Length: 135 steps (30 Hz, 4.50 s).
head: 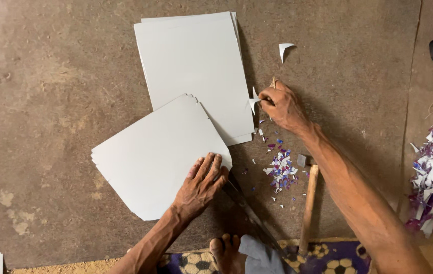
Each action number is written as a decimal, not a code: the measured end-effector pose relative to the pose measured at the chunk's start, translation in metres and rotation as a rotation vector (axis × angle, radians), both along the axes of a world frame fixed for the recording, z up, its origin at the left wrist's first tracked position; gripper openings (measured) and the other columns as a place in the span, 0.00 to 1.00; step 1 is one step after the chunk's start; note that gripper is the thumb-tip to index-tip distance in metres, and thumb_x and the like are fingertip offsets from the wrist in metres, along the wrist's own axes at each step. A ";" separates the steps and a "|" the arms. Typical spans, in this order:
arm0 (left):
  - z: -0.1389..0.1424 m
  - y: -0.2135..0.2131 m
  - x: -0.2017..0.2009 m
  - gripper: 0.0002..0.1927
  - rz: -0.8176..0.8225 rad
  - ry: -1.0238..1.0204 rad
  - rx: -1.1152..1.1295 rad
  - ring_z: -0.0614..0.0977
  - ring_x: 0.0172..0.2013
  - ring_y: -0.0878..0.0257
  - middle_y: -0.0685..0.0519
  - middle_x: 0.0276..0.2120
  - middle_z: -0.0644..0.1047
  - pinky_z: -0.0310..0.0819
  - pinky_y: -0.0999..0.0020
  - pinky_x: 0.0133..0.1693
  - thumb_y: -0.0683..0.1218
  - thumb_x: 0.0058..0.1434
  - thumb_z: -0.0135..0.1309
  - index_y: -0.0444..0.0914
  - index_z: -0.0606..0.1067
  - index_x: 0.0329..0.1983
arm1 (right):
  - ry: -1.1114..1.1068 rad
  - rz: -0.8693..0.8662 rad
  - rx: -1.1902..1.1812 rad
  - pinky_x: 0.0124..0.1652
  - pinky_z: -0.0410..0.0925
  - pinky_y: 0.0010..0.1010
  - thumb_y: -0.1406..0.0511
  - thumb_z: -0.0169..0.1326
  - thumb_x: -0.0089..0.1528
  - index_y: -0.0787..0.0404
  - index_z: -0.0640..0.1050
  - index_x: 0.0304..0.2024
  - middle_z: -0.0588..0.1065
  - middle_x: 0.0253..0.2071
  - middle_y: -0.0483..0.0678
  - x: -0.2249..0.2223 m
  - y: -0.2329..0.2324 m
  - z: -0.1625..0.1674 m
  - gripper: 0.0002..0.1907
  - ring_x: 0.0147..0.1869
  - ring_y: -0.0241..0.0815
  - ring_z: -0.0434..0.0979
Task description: The person sits on the floor and uses large shears to trim the edges of stacked white paper sheets. They place a small metal template on the paper to guide the cuts, then remove it and continue trimming the corners and edges of the stack.
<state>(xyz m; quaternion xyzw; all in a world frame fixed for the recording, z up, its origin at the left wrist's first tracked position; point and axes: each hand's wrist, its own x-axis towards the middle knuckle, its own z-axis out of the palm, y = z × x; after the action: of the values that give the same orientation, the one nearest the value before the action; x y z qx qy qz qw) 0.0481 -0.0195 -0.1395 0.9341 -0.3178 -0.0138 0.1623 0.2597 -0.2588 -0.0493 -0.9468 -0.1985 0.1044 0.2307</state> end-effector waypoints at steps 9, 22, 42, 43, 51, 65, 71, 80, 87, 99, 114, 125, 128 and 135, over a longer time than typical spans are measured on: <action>0.015 0.003 0.014 0.24 -0.013 0.116 0.016 0.57 0.72 0.44 0.41 0.69 0.61 0.49 0.46 0.71 0.45 0.65 0.47 0.40 0.68 0.65 | -0.430 0.092 0.003 0.57 0.66 0.45 0.67 0.69 0.59 0.65 0.83 0.37 0.76 0.54 0.57 0.091 -0.023 0.014 0.09 0.60 0.53 0.71; 0.017 0.041 0.048 0.31 0.302 0.245 -0.013 0.57 0.70 0.45 0.40 0.70 0.61 0.44 0.41 0.69 0.60 0.66 0.50 0.39 0.66 0.67 | 0.103 -0.513 0.423 0.31 0.66 0.28 0.68 0.63 0.62 0.63 0.81 0.39 0.76 0.32 0.45 0.039 -0.066 -0.010 0.06 0.32 0.35 0.72; 0.105 0.149 0.089 0.14 0.457 0.400 -0.169 0.82 0.25 0.54 0.46 0.30 0.81 0.79 0.57 0.30 0.50 0.73 0.46 0.36 0.76 0.47 | -0.374 -0.843 -0.572 0.64 0.67 0.45 0.63 0.59 0.70 0.68 0.78 0.55 0.78 0.52 0.63 -0.273 -0.353 0.017 0.16 0.59 0.59 0.72; 0.125 0.151 0.080 0.13 0.419 0.302 -0.193 0.81 0.28 0.53 0.46 0.33 0.81 0.78 0.57 0.32 0.50 0.72 0.46 0.37 0.75 0.49 | -0.376 -0.786 -0.471 0.64 0.67 0.45 0.64 0.58 0.70 0.68 0.78 0.55 0.77 0.53 0.63 -0.268 -0.329 0.009 0.16 0.61 0.58 0.72; 0.121 0.060 -0.176 0.17 1.036 0.327 0.324 0.76 0.52 0.50 0.48 0.52 0.76 0.74 0.52 0.48 0.46 0.67 0.46 0.46 0.68 0.59 | -0.426 -0.174 0.005 0.59 0.65 0.46 0.64 0.60 0.61 0.62 0.80 0.47 0.76 0.50 0.53 -0.231 -0.097 -0.044 0.13 0.59 0.53 0.72; 0.008 0.064 -0.276 0.27 0.981 0.306 0.311 0.66 0.67 0.41 0.40 0.66 0.65 0.60 0.45 0.65 0.42 0.64 0.45 0.42 0.61 0.67 | -0.185 -0.471 -0.016 0.54 0.67 0.54 0.57 0.64 0.60 0.68 0.69 0.65 0.69 0.56 0.67 -0.259 -0.104 -0.052 0.36 0.59 0.65 0.70; 0.008 0.038 -0.276 0.33 0.617 0.140 0.159 0.65 0.64 0.38 0.40 0.66 0.64 0.55 0.42 0.63 0.46 0.62 0.45 0.44 0.56 0.72 | -0.235 -0.475 0.025 0.49 0.71 0.50 0.61 0.60 0.63 0.67 0.74 0.60 0.72 0.49 0.64 -0.272 -0.099 -0.061 0.25 0.51 0.63 0.75; 0.090 0.183 -0.049 0.26 0.595 0.436 -0.219 0.79 0.56 0.46 0.40 0.60 0.75 0.74 0.51 0.56 0.56 0.70 0.46 0.36 0.70 0.64 | -0.281 -0.603 -0.318 0.53 0.68 0.47 0.62 0.58 0.68 0.66 0.74 0.64 0.72 0.52 0.59 -0.244 -0.158 -0.032 0.24 0.54 0.55 0.72; 0.028 0.105 0.053 0.31 0.667 0.266 -0.473 0.77 0.54 0.41 0.33 0.56 0.73 0.72 0.47 0.54 0.50 0.70 0.48 0.28 0.60 0.70 | -0.340 -0.222 -0.219 0.61 0.62 0.57 0.46 0.52 0.65 0.67 0.62 0.68 0.68 0.60 0.65 -0.155 -0.072 -0.011 0.40 0.64 0.61 0.67; 0.014 0.117 0.107 0.28 0.979 0.745 -1.008 0.78 0.45 0.53 0.28 0.51 0.74 0.79 0.50 0.44 0.51 0.72 0.51 0.25 0.68 0.67 | -0.353 -0.013 0.066 0.76 0.44 0.61 0.38 0.32 0.69 0.60 0.49 0.77 0.55 0.77 0.60 -0.082 0.059 -0.057 0.45 0.82 0.61 0.49; 0.009 0.139 0.106 0.14 1.088 0.776 -1.116 0.80 0.38 0.59 0.43 0.39 0.79 0.78 0.62 0.42 0.46 0.68 0.52 0.29 0.75 0.49 | -0.256 -0.118 0.106 0.61 0.67 0.49 0.57 0.57 0.67 0.67 0.59 0.72 0.68 0.64 0.66 -0.164 0.022 -0.057 0.38 0.64 0.60 0.70; 0.023 0.142 0.098 0.17 1.130 0.820 -1.135 0.77 0.40 0.58 0.46 0.38 0.77 0.74 0.56 0.41 0.48 0.67 0.51 0.31 0.74 0.51 | -0.127 -0.300 -0.013 0.41 0.72 0.43 0.59 0.64 0.55 0.57 0.76 0.53 0.76 0.41 0.51 -0.315 -0.017 -0.071 0.24 0.43 0.53 0.79; 0.032 0.144 0.099 0.16 1.114 0.811 -1.199 0.78 0.40 0.59 0.47 0.39 0.76 0.76 0.57 0.42 0.49 0.67 0.51 0.32 0.73 0.50 | -0.145 -0.365 -0.002 0.40 0.72 0.41 0.61 0.64 0.55 0.59 0.77 0.52 0.76 0.40 0.52 -0.314 -0.033 -0.067 0.23 0.43 0.54 0.78; 0.034 0.159 0.091 0.12 1.124 0.765 -1.135 0.76 0.38 0.59 0.48 0.36 0.74 0.76 0.58 0.38 0.48 0.67 0.51 0.34 0.74 0.46 | -0.176 -0.372 -0.044 0.41 0.72 0.41 0.63 0.61 0.58 0.66 0.77 0.54 0.75 0.41 0.57 -0.310 -0.061 -0.054 0.23 0.44 0.53 0.78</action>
<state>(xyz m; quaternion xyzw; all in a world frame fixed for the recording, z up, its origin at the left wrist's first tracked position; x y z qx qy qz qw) 0.1393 0.1397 -0.1053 0.6623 0.3052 -0.0838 0.6791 -0.0501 -0.3202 -0.1035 -0.9774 -0.0372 -0.0188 0.2072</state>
